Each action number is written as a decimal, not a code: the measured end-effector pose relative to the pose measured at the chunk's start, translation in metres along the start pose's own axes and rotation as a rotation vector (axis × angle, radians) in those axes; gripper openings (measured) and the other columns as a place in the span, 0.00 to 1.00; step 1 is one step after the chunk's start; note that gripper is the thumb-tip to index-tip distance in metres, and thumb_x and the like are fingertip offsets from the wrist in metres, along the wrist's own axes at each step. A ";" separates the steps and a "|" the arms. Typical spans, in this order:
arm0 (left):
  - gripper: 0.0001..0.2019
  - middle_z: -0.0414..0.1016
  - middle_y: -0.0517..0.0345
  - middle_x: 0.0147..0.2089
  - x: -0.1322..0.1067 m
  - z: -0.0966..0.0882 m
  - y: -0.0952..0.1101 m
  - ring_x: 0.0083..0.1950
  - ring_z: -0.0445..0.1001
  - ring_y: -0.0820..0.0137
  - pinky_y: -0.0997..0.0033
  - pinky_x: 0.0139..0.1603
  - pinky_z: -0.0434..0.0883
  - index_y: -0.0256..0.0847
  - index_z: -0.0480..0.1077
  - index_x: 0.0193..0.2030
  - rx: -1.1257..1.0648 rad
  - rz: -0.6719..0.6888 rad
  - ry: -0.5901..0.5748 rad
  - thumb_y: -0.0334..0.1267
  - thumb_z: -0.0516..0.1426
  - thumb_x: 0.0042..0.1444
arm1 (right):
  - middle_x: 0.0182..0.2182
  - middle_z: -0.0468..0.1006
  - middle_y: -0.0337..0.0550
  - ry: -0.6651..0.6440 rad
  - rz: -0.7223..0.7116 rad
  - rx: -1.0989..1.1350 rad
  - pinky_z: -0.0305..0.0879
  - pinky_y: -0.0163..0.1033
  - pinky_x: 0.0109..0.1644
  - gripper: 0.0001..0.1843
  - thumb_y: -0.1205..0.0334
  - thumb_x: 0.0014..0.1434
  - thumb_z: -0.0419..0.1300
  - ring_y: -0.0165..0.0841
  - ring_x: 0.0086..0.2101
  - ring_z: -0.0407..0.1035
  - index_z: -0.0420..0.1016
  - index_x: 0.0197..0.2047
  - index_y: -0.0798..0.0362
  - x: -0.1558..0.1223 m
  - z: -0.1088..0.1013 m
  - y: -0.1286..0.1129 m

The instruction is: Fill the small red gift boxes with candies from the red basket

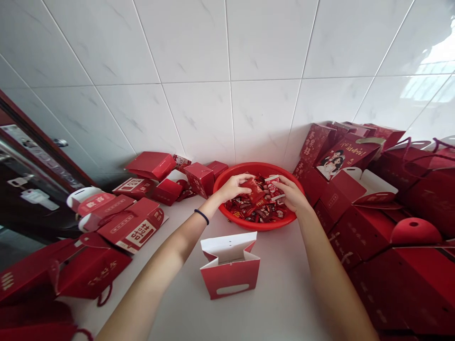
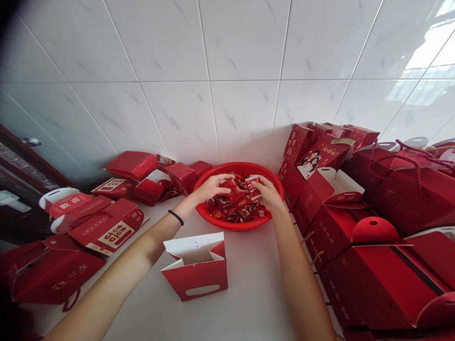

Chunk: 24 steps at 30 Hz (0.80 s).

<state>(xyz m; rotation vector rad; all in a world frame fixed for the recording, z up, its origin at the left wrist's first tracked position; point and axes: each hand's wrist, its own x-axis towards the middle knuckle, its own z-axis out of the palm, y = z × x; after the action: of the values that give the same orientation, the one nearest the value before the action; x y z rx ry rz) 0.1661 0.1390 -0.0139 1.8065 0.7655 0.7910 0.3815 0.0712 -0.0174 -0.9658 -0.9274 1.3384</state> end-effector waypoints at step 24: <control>0.24 0.81 0.53 0.41 0.005 0.021 0.010 0.41 0.77 0.60 0.70 0.38 0.69 0.41 0.79 0.51 0.928 -0.180 -0.636 0.46 0.64 0.47 | 0.24 0.78 0.35 0.236 -0.097 0.171 0.70 0.32 0.28 0.15 0.68 0.32 0.69 0.28 0.24 0.71 0.73 0.27 0.53 0.004 -0.005 0.000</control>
<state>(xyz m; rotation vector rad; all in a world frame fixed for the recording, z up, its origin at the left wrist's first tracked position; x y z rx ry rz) 0.1870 0.1290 -0.0102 2.5404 0.9020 -0.3617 0.3861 0.0754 -0.0194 -0.9123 -0.6607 1.1721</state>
